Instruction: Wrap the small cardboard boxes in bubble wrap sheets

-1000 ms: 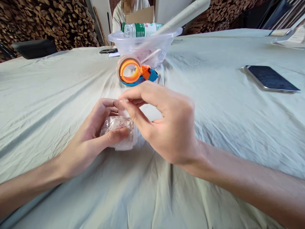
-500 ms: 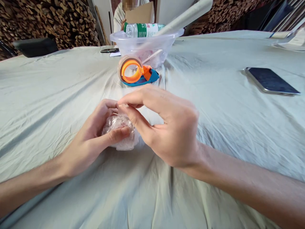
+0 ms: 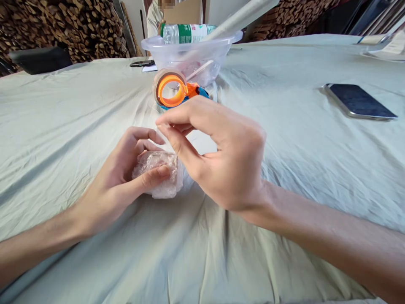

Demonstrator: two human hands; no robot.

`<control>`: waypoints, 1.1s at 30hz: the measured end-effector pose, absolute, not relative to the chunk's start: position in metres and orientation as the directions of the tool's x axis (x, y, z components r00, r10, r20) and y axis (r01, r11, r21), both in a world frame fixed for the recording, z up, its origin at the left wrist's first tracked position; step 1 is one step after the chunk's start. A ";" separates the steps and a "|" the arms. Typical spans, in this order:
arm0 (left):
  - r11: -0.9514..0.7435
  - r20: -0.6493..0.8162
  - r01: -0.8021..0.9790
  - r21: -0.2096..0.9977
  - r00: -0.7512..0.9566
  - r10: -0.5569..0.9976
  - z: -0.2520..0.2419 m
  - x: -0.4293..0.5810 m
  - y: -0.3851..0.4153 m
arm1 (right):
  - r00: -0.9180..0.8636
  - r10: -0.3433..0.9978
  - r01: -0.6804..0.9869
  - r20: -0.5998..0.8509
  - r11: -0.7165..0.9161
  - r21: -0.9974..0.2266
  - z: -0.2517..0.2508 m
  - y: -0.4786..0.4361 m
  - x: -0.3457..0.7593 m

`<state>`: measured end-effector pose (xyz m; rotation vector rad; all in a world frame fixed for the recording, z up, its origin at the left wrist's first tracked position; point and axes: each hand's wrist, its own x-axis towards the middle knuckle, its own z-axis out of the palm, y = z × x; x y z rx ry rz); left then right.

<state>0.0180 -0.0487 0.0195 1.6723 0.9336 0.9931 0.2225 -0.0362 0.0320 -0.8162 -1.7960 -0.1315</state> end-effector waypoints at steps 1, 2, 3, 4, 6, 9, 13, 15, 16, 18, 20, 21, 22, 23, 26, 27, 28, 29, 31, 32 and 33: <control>-0.261 0.190 0.144 0.955 0.380 0.905 0.020 0.018 -0.048 | -0.149 0.450 0.573 0.880 0.765 -0.294 0.031 -0.035 0.222; -0.258 0.187 0.145 0.955 0.381 0.906 0.020 0.018 -0.048 | -0.137 0.427 0.555 0.894 0.780 -0.288 0.030 -0.033 0.221; -0.255 0.184 0.143 0.956 0.384 0.905 0.020 0.019 -0.048 | -0.130 0.413 0.538 0.901 0.793 -0.286 0.029 -0.031 0.221; -0.253 0.184 0.138 0.957 0.386 0.904 0.021 0.019 -0.048 | -0.128 0.401 0.524 0.907 0.804 -0.281 0.028 -0.030 0.220; -0.250 0.183 0.127 0.960 0.390 0.903 0.021 0.020 -0.048 | -0.139 0.386 0.513 0.912 0.816 -0.267 0.026 -0.027 0.220; -0.231 0.174 0.109 0.967 0.383 0.907 0.022 0.020 -0.048 | -0.162 0.364 0.522 0.917 0.820 -0.234 0.025 -0.023 0.220; -0.217 0.160 0.118 0.969 0.368 0.916 0.020 0.020 -0.049 | -0.120 0.356 0.496 0.927 0.830 -0.254 0.024 -0.018 0.220; -0.213 0.156 0.124 0.969 0.361 0.919 0.020 0.020 -0.049 | -0.101 0.379 0.486 0.920 0.825 -0.287 0.024 -0.018 0.220; -0.210 0.155 0.121 0.970 0.359 0.920 0.020 0.020 -0.049 | -0.104 0.387 0.488 0.916 0.823 -0.292 0.024 -0.018 0.220; -0.201 0.150 0.110 0.973 0.359 0.921 0.020 0.021 -0.049 | -0.124 0.401 0.500 0.908 0.816 -0.292 0.022 -0.018 0.219; -0.196 0.147 0.101 0.975 0.364 0.920 0.021 0.021 -0.049 | -0.145 0.396 0.495 0.907 0.822 -0.280 0.020 -0.017 0.219; -0.194 0.145 0.100 0.976 0.368 0.918 0.022 0.022 -0.049 | -0.147 0.389 0.484 0.909 0.830 -0.277 0.019 -0.016 0.218; -0.192 0.142 0.101 0.976 0.370 0.918 0.022 0.022 -0.049 | -0.146 0.385 0.470 0.911 0.838 -0.279 0.017 -0.015 0.218; -0.192 0.140 0.105 0.976 0.370 0.918 0.022 0.022 -0.049 | -0.140 0.382 0.455 0.914 0.844 -0.283 0.016 -0.014 0.218; -0.185 0.133 0.117 0.976 0.357 0.925 0.022 0.023 -0.049 | -0.133 0.398 0.432 0.908 0.847 -0.309 0.014 -0.013 0.218; -0.181 0.129 0.120 0.976 0.353 0.927 0.021 0.023 -0.049 | -0.135 0.400 0.436 0.906 0.845 -0.309 0.015 -0.014 0.218; -0.178 0.126 0.120 0.977 0.351 0.928 0.021 0.023 -0.049 | -0.140 0.401 0.447 0.905 0.842 -0.304 0.015 -0.015 0.219; -0.177 0.125 0.120 0.977 0.351 0.928 0.021 0.023 -0.049 | -0.146 0.399 0.463 0.905 0.836 -0.294 0.016 -0.017 0.219; -0.177 0.126 0.115 0.977 0.357 0.925 0.020 0.023 -0.049 | -0.161 0.399 0.493 0.903 0.825 -0.277 0.017 -0.020 0.220; -0.176 0.127 0.107 0.978 0.363 0.923 0.020 0.023 -0.048 | -0.162 0.391 0.499 0.906 0.825 -0.266 0.018 -0.022 0.220; -0.175 0.128 0.095 0.980 0.370 0.920 0.020 0.023 -0.048 | -0.161 0.378 0.500 0.912 0.828 -0.254 0.019 -0.024 0.220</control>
